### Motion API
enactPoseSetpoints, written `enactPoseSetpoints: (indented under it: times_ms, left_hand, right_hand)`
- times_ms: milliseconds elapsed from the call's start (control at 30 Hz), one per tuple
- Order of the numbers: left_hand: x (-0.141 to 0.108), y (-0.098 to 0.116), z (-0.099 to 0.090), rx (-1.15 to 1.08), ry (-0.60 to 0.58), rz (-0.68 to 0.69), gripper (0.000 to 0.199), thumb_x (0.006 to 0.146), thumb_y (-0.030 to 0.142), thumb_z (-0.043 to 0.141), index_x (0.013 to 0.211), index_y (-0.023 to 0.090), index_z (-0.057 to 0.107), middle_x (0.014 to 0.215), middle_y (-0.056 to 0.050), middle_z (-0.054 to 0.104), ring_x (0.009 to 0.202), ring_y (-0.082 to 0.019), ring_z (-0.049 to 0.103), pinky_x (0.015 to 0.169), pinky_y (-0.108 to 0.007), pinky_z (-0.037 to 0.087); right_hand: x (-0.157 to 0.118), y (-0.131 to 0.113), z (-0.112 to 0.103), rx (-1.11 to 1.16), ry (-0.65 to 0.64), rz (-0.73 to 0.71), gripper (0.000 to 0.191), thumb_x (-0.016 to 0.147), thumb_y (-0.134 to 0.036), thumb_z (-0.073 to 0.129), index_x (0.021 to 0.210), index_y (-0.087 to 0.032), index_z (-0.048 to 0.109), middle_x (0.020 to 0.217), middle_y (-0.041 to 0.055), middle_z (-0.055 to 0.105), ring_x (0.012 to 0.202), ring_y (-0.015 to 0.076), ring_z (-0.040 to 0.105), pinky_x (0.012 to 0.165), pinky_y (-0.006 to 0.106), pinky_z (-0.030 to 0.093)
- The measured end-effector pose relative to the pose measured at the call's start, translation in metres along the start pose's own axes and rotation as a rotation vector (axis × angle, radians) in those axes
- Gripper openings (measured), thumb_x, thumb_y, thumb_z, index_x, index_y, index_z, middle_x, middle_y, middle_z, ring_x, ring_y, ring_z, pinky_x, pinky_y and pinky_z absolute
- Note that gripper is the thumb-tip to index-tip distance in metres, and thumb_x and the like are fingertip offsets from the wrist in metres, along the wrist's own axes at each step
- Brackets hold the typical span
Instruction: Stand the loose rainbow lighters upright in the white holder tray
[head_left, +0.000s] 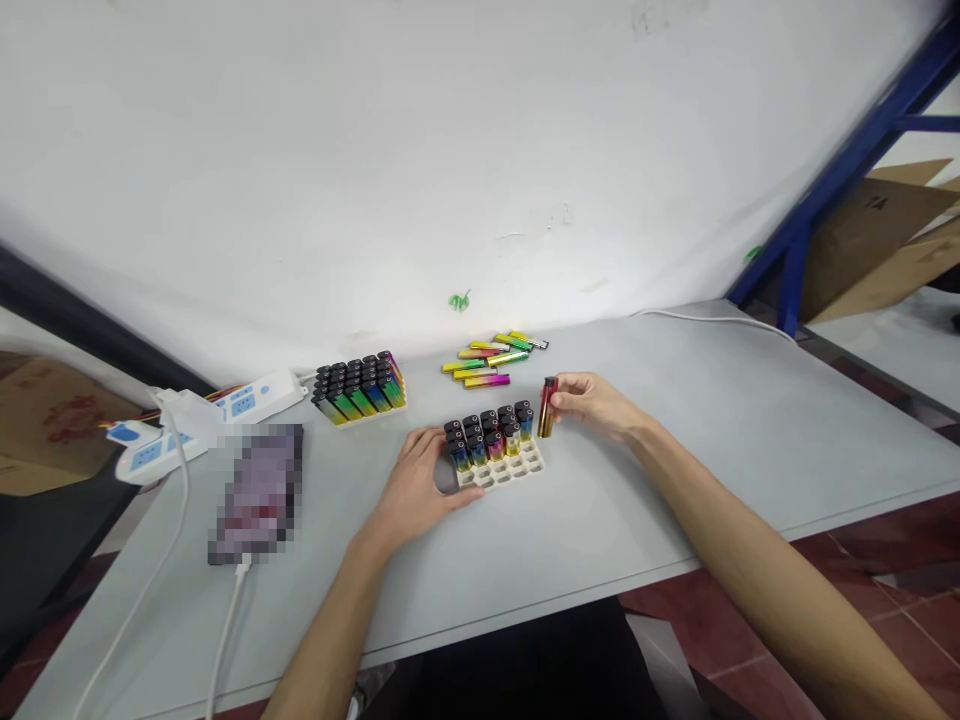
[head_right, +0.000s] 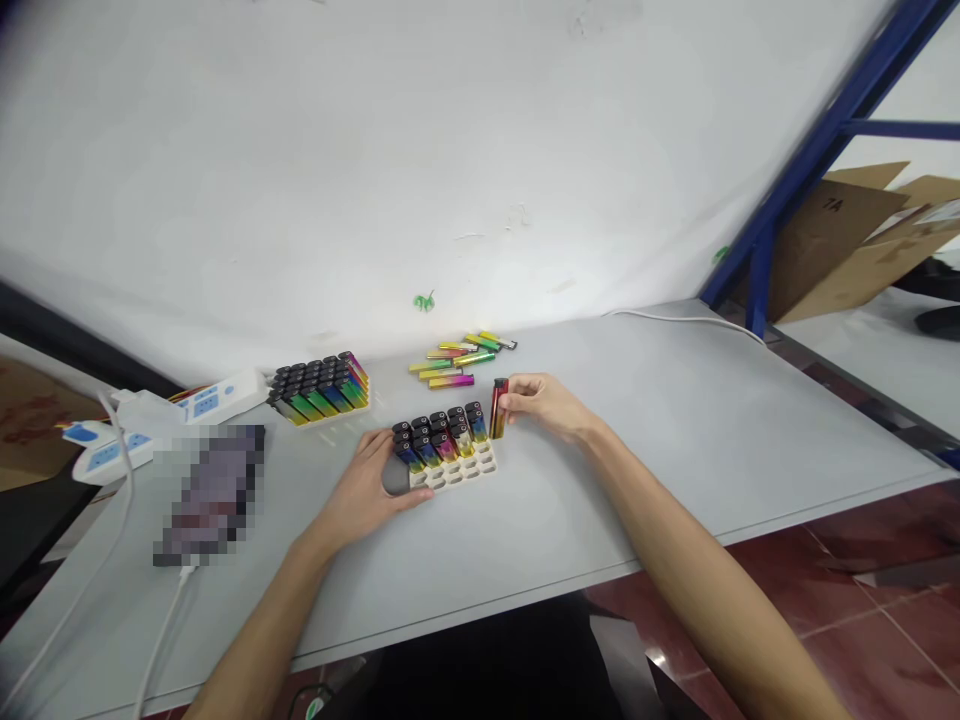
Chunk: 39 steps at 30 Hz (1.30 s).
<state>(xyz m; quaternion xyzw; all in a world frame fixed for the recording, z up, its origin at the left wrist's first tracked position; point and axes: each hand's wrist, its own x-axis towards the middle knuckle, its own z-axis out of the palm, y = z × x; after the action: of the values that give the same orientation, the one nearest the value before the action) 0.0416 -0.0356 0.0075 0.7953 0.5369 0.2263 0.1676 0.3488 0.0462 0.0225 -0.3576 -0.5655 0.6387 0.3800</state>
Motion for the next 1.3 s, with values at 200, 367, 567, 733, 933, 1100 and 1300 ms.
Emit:
enactPoseSetpoints:
  times_ms: [200,367,567,733,933,1100,1300]
  left_hand:
    - [0.0,0.001,-0.001,-0.01,-0.031,-0.012,0.064,0.075,0.06,0.075,0.122,0.019,0.055,0.126,-0.011,0.058,0.128,-0.033,0.046,0.104,-0.049,0.044]
    - [-0.001,0.001,-0.002,-0.018,-0.041,-0.009,0.066,0.077,0.058,0.074,0.126,0.02,0.053,0.127,-0.01,0.058,0.128,-0.032,0.046,0.105,-0.047,0.044]
    - [-0.001,0.002,-0.002,-0.015,-0.05,-0.001,0.065,0.078,0.056,0.074,0.128,0.02,0.052,0.129,-0.009,0.057,0.129,-0.031,0.045,0.108,-0.047,0.042]
    - [0.0,0.002,-0.002,-0.011,-0.058,-0.013,0.065,0.077,0.057,0.074,0.126,0.02,0.053,0.127,-0.01,0.057,0.127,-0.031,0.046,0.106,-0.049,0.043]
    - [0.0,0.001,-0.003,-0.013,-0.047,-0.009,0.063,0.076,0.058,0.075,0.124,0.021,0.055,0.124,-0.009,0.059,0.125,-0.032,0.048,0.104,-0.049,0.045]
    - [0.0,0.001,-0.003,-0.014,-0.045,0.009,0.063,0.077,0.058,0.074,0.125,0.021,0.055,0.124,-0.009,0.059,0.124,-0.031,0.048,0.105,-0.049,0.044]
    - [0.0,0.001,-0.003,-0.006,-0.051,-0.004,0.064,0.077,0.057,0.074,0.126,0.021,0.054,0.127,-0.009,0.058,0.126,-0.031,0.048,0.105,-0.049,0.044]
  right_hand:
    - [-0.002,-0.002,0.009,-0.115,-0.091,0.076,0.033,0.067,-0.039,0.087,0.079,-0.016,0.066,0.076,0.0023,0.072,0.066,0.0131,0.061,0.067,0.03,0.049]
    - [-0.004,-0.002,0.017,-0.183,-0.139,0.047,0.034,0.07,-0.04,0.085,0.08,-0.018,0.061,0.082,0.0038,0.075,0.076,0.0168,0.065,0.069,0.03,0.048]
    - [-0.007,-0.004,0.023,-0.279,-0.115,0.014,0.039,0.066,-0.041,0.087,0.077,-0.02,0.057,0.077,0.0002,0.071,0.071,0.016,0.061,0.063,0.028,0.044]
    - [-0.012,-0.011,0.027,-0.401,-0.061,0.006,0.036,0.066,-0.043,0.086,0.077,-0.02,0.061,0.075,-0.0001,0.069,0.069,0.0156,0.057,0.062,0.029,0.041]
    - [-0.015,-0.018,0.03,-0.473,-0.027,-0.047,0.032,0.067,-0.042,0.085,0.076,-0.02,0.064,0.076,-0.0002,0.068,0.07,0.0158,0.055,0.064,0.03,0.04]
    - [-0.016,-0.02,0.032,-0.513,0.004,-0.063,0.031,0.068,-0.042,0.084,0.077,-0.02,0.063,0.079,0.0002,0.067,0.072,0.0159,0.056,0.066,0.03,0.042]
    - [-0.017,-0.02,0.031,-0.505,-0.023,-0.066,0.033,0.069,-0.044,0.083,0.08,-0.021,0.061,0.079,-0.0003,0.067,0.073,0.0165,0.059,0.068,0.031,0.043]
